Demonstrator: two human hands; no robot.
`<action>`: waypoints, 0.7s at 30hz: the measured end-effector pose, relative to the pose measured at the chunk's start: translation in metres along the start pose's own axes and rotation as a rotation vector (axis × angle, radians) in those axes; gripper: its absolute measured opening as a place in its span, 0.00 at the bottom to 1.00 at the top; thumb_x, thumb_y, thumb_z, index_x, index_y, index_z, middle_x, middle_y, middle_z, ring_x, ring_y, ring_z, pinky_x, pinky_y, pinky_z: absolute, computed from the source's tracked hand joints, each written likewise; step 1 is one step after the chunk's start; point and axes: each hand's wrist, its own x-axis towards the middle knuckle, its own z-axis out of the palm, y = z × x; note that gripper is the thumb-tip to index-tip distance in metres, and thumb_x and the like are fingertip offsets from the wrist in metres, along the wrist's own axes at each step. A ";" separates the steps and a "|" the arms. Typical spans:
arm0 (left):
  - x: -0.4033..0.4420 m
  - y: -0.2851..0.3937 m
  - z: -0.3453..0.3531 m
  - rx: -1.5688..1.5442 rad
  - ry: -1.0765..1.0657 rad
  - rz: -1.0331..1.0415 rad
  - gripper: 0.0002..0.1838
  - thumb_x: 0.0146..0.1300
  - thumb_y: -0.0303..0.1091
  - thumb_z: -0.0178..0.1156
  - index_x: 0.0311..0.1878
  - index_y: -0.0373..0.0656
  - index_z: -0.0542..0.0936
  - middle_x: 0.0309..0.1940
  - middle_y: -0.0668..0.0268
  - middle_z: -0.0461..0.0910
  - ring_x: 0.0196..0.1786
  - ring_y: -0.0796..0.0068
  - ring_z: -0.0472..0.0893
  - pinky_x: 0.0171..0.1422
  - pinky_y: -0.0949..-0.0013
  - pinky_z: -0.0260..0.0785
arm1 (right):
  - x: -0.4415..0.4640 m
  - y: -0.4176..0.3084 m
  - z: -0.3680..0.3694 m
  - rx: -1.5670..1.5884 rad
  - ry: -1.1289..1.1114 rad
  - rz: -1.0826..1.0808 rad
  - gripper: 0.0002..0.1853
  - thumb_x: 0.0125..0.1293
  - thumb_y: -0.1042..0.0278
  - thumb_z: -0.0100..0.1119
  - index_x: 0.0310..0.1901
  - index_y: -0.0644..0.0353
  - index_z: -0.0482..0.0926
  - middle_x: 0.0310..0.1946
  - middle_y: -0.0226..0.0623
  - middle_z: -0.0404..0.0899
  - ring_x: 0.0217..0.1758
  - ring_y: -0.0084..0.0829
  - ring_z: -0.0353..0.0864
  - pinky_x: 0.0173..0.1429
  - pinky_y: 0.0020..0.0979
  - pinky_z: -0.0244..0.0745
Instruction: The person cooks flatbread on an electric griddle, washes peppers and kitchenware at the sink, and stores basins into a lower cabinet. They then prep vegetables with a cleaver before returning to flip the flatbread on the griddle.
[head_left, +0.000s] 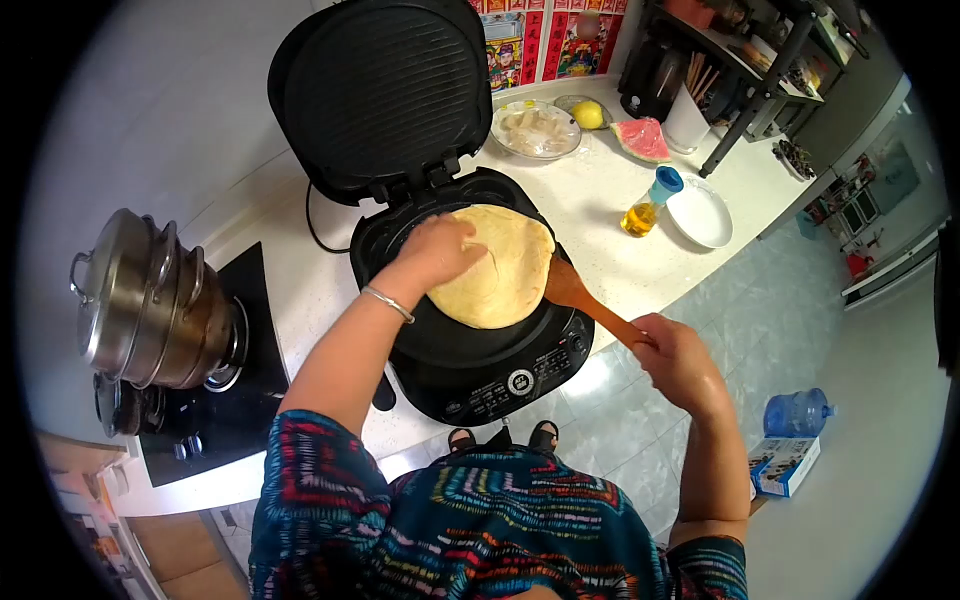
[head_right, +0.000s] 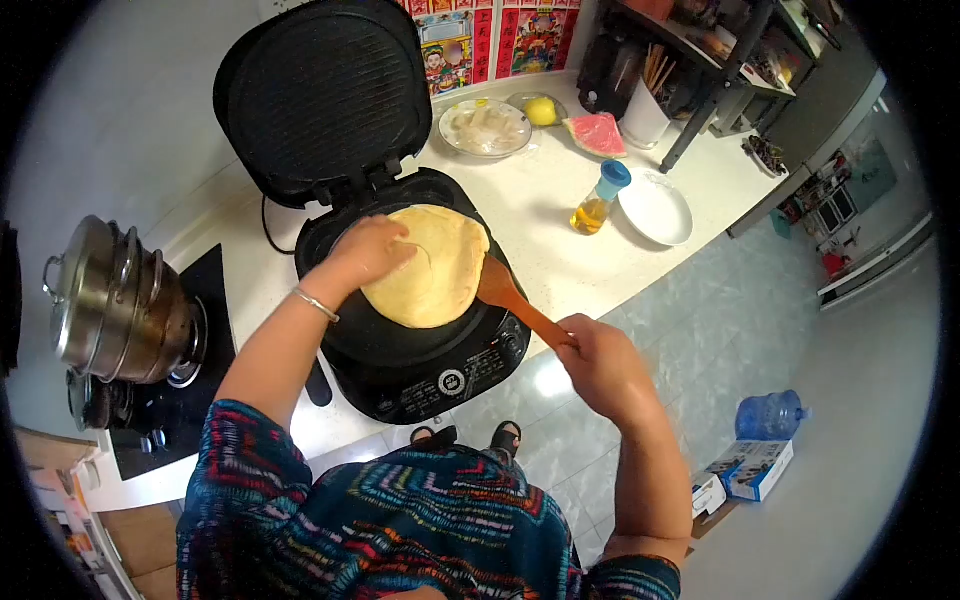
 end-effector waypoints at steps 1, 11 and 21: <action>-0.004 0.000 0.009 0.039 -0.011 0.062 0.18 0.50 0.43 0.57 0.40 0.40 0.76 0.42 0.56 0.73 0.49 0.58 0.71 0.54 0.62 0.61 | 0.004 0.000 0.005 0.016 -0.021 0.013 0.09 0.53 0.71 0.52 0.36 0.65 0.74 0.26 0.47 0.76 0.31 0.43 0.75 0.36 0.34 0.69; -0.048 -0.016 -0.009 0.257 -0.145 -0.037 0.22 0.46 0.40 0.59 0.45 0.41 0.74 0.43 0.56 0.72 0.49 0.58 0.71 0.53 0.61 0.62 | 0.008 -0.012 -0.003 -0.029 -0.091 -0.067 0.10 0.54 0.76 0.51 0.39 0.62 0.74 0.18 0.24 0.67 0.18 0.15 0.64 0.19 0.19 0.61; -0.062 -0.021 -0.014 0.257 -0.090 0.082 0.27 0.40 0.42 0.64 0.46 0.40 0.74 0.41 0.56 0.73 0.50 0.60 0.71 0.56 0.63 0.60 | -0.006 0.041 0.016 0.741 0.097 0.069 0.15 0.57 0.80 0.44 0.47 0.58 0.65 0.27 0.31 0.72 0.17 0.16 0.66 0.18 0.14 0.60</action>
